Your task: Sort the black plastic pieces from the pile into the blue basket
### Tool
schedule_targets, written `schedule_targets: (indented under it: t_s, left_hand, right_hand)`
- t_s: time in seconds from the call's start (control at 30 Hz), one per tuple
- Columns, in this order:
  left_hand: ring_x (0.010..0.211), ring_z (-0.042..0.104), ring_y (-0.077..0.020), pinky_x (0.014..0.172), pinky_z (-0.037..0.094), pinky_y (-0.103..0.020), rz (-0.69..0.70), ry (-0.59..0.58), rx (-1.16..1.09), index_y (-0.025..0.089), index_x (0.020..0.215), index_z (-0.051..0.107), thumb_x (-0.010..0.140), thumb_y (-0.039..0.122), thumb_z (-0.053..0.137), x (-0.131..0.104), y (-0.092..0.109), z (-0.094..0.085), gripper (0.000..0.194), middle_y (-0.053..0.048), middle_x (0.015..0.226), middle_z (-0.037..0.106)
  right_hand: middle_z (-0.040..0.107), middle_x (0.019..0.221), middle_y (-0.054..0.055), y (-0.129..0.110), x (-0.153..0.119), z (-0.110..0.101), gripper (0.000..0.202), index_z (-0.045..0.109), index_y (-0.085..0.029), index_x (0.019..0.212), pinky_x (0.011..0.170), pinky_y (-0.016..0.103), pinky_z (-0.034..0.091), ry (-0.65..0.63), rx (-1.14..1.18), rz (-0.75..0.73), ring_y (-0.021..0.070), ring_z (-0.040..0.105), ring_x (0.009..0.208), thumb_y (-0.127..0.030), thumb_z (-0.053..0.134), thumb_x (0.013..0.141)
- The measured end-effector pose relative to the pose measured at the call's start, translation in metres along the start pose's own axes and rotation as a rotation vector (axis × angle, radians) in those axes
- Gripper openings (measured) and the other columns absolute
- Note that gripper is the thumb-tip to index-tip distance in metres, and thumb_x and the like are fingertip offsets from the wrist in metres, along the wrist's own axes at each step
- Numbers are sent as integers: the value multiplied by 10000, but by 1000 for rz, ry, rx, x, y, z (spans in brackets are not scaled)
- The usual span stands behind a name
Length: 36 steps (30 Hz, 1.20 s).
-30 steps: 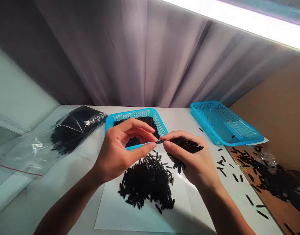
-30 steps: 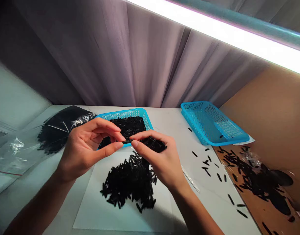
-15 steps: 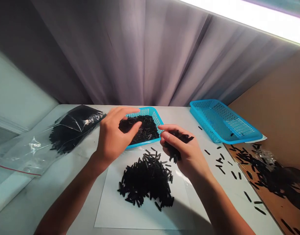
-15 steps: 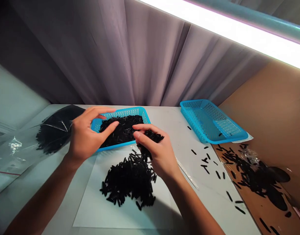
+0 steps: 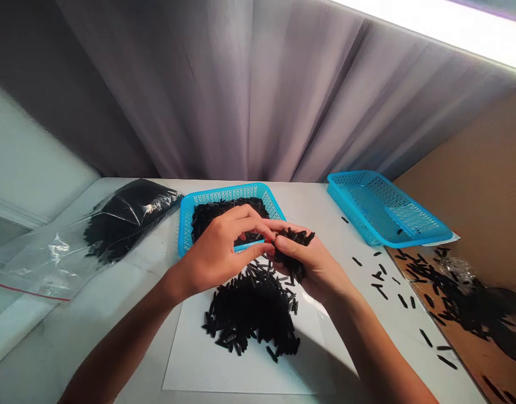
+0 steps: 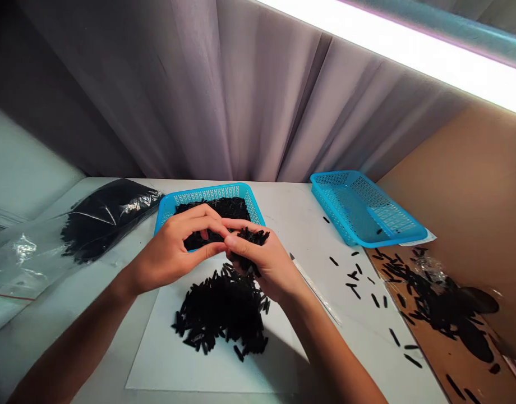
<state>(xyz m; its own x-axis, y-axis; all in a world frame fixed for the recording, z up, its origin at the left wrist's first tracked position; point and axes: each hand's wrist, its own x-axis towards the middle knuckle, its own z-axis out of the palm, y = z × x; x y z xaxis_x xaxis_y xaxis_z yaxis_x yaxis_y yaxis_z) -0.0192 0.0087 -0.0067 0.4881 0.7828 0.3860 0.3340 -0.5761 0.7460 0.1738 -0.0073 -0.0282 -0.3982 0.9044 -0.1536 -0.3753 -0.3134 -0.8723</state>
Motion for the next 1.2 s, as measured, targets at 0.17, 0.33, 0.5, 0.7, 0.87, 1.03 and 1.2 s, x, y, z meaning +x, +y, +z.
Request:
schedule_targets:
  t_s: [0.17, 0.33, 0.5, 0.7, 0.87, 1.03, 1.2]
  left_hand:
    - [893, 616, -119, 785, 492, -247, 15, 29, 2, 197, 888, 702, 922, 95, 712, -1, 3, -5, 108, 16, 924, 653]
    - [856, 621, -116, 793, 486, -254, 92, 174, 87, 180, 886, 678, 925, 93, 715, 0, 6, -7, 103, 15, 897, 657]
    - [920, 646, -130, 858, 510, -267, 174, 200, 130, 177, 951, 702, 909, 108, 744, -1, 9, -5, 91, -4, 939, 684]
    - [918, 665, -138, 867, 527, -277, 218, 259, 167, 184, 940, 731, 885, 111, 775, -3, 11, -5, 102, -10, 922, 710]
    - [880, 680, -143, 830, 549, -280, 207, 275, 152, 201, 923, 736, 873, 101, 782, -5, 16, -6, 121, -4, 902, 719]
    - [849, 684, -132, 805, 555, -262, 219, 290, 129, 188, 902, 735, 867, 100, 788, -5, 20, -6, 109, 1, 872, 720]
    - [843, 684, -127, 804, 554, -258, 228, 293, 131, 182, 892, 737, 873, 106, 785, -5, 20, -6, 92, 1, 860, 721]
  right_hand:
    - [594, 752, -16, -3, -2, -3, 356, 804, -210, 1078, 480, 194, 337, -20, -83, -31, 72, 461, 582, -285, 907, 746]
    - [556, 623, -38, -5, -4, -6, 161, 766, -191, 854, 476, 212, 303, 68, -121, -91, 72, 448, 526, -301, 868, 797]
    - [558, 626, -32, -6, -8, -2, 177, 767, -191, 840, 482, 230, 289, 159, -197, -203, 84, 437, 540, -325, 873, 791]
    - [537, 614, -36, -7, -16, 4, 137, 780, -218, 837, 470, 254, 271, 209, -283, -263, 97, 402, 532, -323, 864, 807]
    - [554, 612, -33, -9, -19, 6, 129, 790, -232, 853, 474, 267, 287, 228, -313, -291, 107, 423, 522, -319, 871, 803]
    - [566, 618, -35, -10, -21, 8, 118, 789, -237, 845, 479, 267, 300, 221, -301, -298, 102, 428, 520, -315, 870, 808]
    - [589, 635, -27, -10, -23, 8, 113, 791, -239, 854, 484, 271, 306, 234, -317, -313, 105, 432, 523, -315, 865, 815]
